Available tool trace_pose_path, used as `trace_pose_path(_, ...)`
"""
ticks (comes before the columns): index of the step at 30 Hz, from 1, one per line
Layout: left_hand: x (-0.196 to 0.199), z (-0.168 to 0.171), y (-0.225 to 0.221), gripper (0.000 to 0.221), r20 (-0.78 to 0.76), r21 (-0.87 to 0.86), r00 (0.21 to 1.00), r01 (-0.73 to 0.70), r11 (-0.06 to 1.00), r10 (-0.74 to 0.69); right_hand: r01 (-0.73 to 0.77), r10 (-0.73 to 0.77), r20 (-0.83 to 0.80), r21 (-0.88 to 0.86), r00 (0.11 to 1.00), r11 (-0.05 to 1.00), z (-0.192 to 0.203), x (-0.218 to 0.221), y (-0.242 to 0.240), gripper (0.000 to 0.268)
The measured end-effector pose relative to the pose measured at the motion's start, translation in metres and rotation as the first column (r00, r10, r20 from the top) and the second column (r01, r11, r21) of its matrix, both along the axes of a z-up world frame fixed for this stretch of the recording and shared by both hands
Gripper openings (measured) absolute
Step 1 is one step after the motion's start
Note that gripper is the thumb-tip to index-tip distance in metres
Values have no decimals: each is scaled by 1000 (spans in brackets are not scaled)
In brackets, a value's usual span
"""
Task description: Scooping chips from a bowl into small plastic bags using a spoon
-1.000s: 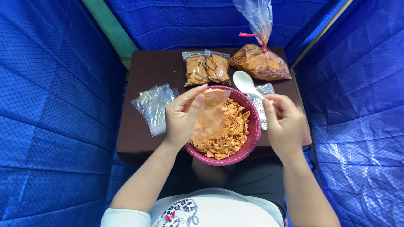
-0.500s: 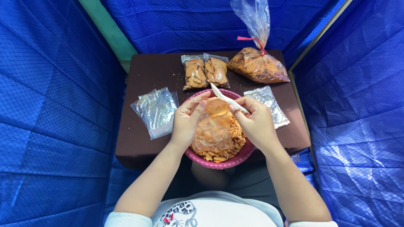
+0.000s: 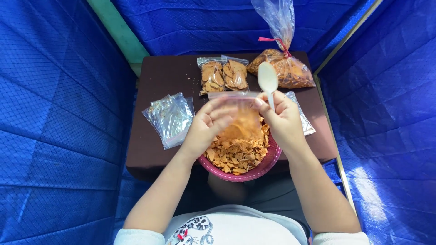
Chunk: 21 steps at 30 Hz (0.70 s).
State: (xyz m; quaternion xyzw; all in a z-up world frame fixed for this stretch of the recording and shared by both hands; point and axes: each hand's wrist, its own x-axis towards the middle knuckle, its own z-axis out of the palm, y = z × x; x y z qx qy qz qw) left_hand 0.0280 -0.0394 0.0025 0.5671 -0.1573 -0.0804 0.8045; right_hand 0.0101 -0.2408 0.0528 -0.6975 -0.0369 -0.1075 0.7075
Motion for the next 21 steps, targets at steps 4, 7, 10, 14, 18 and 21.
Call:
trace_pose_path(4, -5, -5, 1, 91, -77, 137, 994, 87, 987, -77, 0, 12, -63, 189, 998, 982, -1, 10, 2, 14)
trace_pose_path(7, -6, -2, 3, 81, -77, 165, 997, 34, 986, -21, 10, 2, -57, 196, 998, 981, -3, 15, 3, 14)
trace_pose_path(10, -2, 0, 4, 72, -97, 54, 992, -81, 995, 86, -11, 11, -38, -15, 999, 1000, -33, 23, -5, 19)
trace_pose_path(14, -9, 11, 4, 66, -109, 24, 983, -147, 989, 148, -22, 14, -72, -109, 997, 994, -58, 17, -6, 12)
trace_pose_path(18, -3, -2, 8, 41, -151, -53, 986, -85, 995, 76, -39, 28, -74, -161, 997, 986, -52, 9, -5, 12)
trace_pose_path(21, -4, -11, 8, 38, -146, -61, 986, -87, 994, 78, -17, 14, -15, -256, 1000, 967, -43, 10, 1, 3)
